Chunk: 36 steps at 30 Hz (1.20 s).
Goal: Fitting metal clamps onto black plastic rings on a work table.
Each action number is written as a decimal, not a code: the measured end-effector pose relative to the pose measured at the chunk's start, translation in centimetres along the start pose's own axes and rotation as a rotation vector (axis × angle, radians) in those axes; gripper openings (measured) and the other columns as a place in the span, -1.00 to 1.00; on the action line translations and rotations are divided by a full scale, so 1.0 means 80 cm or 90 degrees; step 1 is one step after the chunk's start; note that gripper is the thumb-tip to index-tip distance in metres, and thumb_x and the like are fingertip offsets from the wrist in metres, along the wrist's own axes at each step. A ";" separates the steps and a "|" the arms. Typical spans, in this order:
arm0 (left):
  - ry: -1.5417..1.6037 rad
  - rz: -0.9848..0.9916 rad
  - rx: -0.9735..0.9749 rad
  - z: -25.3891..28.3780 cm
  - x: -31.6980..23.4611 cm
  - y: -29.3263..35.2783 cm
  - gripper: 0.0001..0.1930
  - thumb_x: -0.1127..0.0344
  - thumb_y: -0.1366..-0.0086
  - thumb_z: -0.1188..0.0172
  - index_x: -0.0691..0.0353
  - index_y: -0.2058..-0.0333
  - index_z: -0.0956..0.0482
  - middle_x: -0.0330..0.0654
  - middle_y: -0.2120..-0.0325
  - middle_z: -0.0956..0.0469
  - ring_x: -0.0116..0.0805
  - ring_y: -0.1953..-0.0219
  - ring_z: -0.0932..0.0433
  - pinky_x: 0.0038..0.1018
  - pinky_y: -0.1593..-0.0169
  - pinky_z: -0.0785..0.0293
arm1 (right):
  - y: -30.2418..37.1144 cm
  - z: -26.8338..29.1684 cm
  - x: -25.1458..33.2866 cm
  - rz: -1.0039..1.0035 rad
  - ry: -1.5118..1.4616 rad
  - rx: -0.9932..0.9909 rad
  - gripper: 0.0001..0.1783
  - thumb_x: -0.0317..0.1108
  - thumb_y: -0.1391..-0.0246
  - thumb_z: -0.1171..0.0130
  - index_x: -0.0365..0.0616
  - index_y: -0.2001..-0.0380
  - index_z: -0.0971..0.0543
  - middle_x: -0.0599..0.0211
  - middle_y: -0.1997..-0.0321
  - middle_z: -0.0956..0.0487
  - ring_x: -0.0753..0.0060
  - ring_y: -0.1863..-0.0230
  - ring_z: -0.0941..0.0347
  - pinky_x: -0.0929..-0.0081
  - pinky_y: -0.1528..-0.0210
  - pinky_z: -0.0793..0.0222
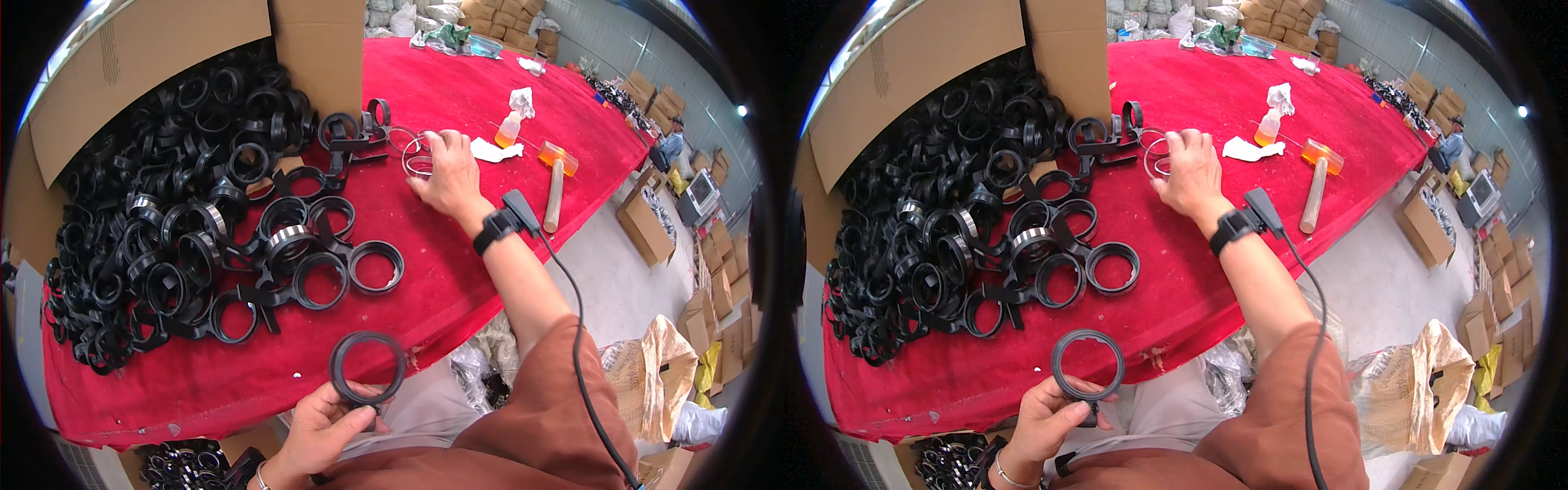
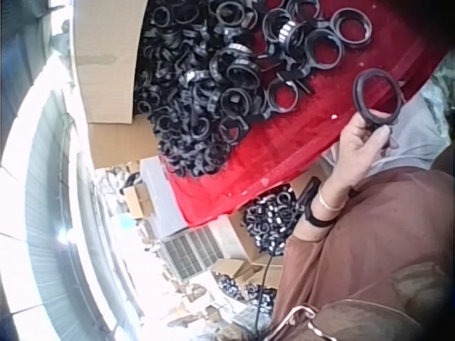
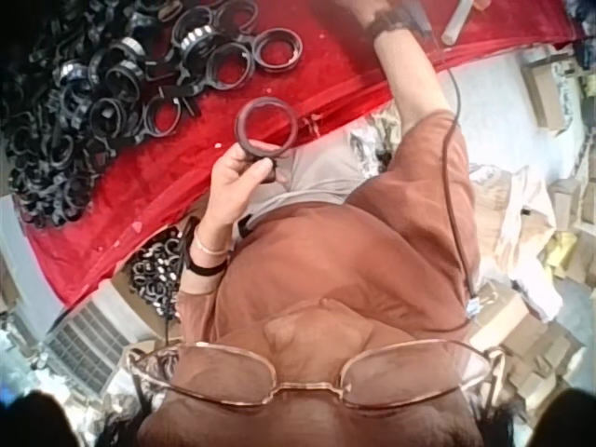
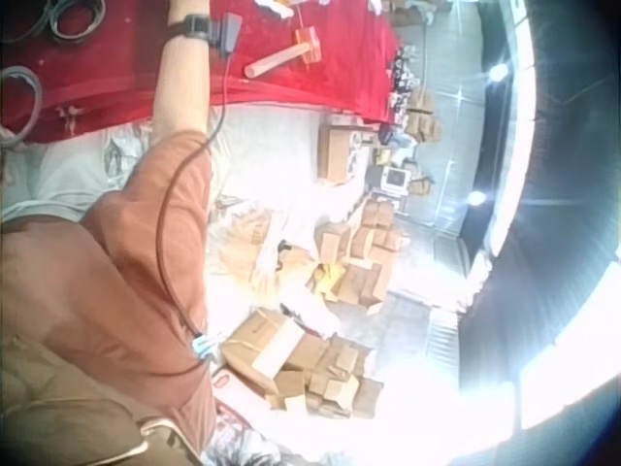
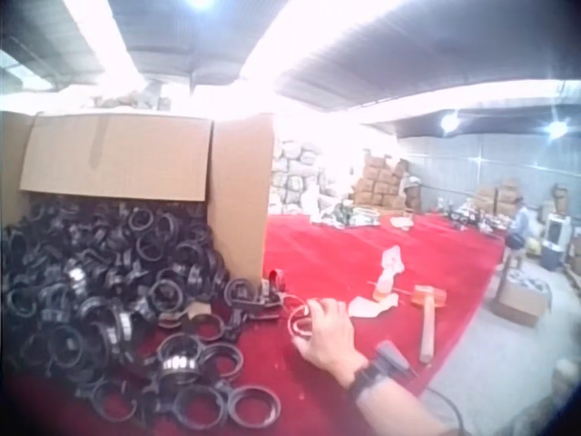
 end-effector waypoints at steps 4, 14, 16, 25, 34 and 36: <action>0.072 -0.006 -0.043 0.012 0.010 -0.004 -0.58 0.43 -0.25 -0.09 0.43 -0.05 -0.26 0.25 0.21 -0.53 -0.16 0.38 -0.62 -0.29 0.18 -0.57 | 0.056 0.060 0.042 0.278 -0.069 -0.099 -0.27 -0.42 0.40 -0.31 -0.13 -0.01 -0.38 0.15 0.08 -0.33 0.07 0.03 -0.25 0.25 -0.02 -0.26; 0.094 -0.060 -0.018 0.005 0.009 -0.012 -0.32 0.46 -0.29 -0.03 0.41 -0.26 0.16 0.20 0.17 -0.52 -0.21 0.36 -0.63 -0.31 0.16 -0.55 | 0.120 0.105 0.069 0.402 -0.046 -0.045 -0.25 -0.47 0.38 -0.25 -0.09 -0.07 -0.39 0.21 -0.01 -0.32 0.11 0.01 -0.25 0.25 -0.06 -0.24; 0.097 -0.057 -0.018 0.003 0.010 -0.008 -0.32 0.45 -0.29 -0.03 0.40 -0.26 0.16 0.19 0.17 -0.52 -0.20 0.36 -0.63 -0.33 0.15 -0.54 | 0.123 0.115 0.068 0.366 -0.119 -0.006 -0.23 -0.47 0.38 -0.28 -0.12 -0.08 -0.37 0.17 -0.02 -0.32 0.08 -0.01 -0.25 0.23 -0.07 -0.25; 0.129 -0.057 -0.005 0.001 0.011 0.000 -0.31 0.42 -0.29 -0.05 0.40 -0.26 0.15 0.20 0.17 -0.52 -0.18 0.35 -0.62 -0.34 0.18 -0.54 | 0.137 0.116 0.045 0.120 -0.388 0.147 -0.10 -0.30 0.39 -0.46 -0.22 -0.11 -0.29 -0.03 -0.05 -0.30 -0.05 -0.09 -0.25 0.22 -0.11 -0.28; 0.116 -0.051 -0.032 -0.004 0.018 0.001 -0.38 0.33 -0.32 -0.04 0.33 -0.25 0.04 0.28 0.22 -0.52 -0.09 0.40 -0.62 -0.34 0.28 -0.58 | 0.116 0.056 0.025 -0.109 0.106 0.529 -0.19 0.34 0.10 -0.11 -0.39 0.33 -0.52 -0.22 0.33 -0.56 -0.13 0.21 -0.53 0.14 0.14 -0.44; 0.135 -0.041 -0.054 -0.006 0.019 0.002 -0.49 0.22 -0.44 0.21 0.24 -0.27 0.07 0.30 0.21 -0.51 -0.08 0.39 -0.61 -0.34 0.27 -0.58 | 0.109 0.059 0.027 -0.085 0.116 0.523 -0.18 0.37 0.06 -0.05 -0.39 0.36 -0.54 -0.21 0.32 -0.57 -0.13 0.18 -0.52 0.15 0.11 -0.43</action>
Point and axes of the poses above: each hand's wrist, its own y-axis away from the middle knuckle, its own z-axis out of the back of the hand, x = y × z, the point moved 6 cm from there along -y, towards the middle knuckle
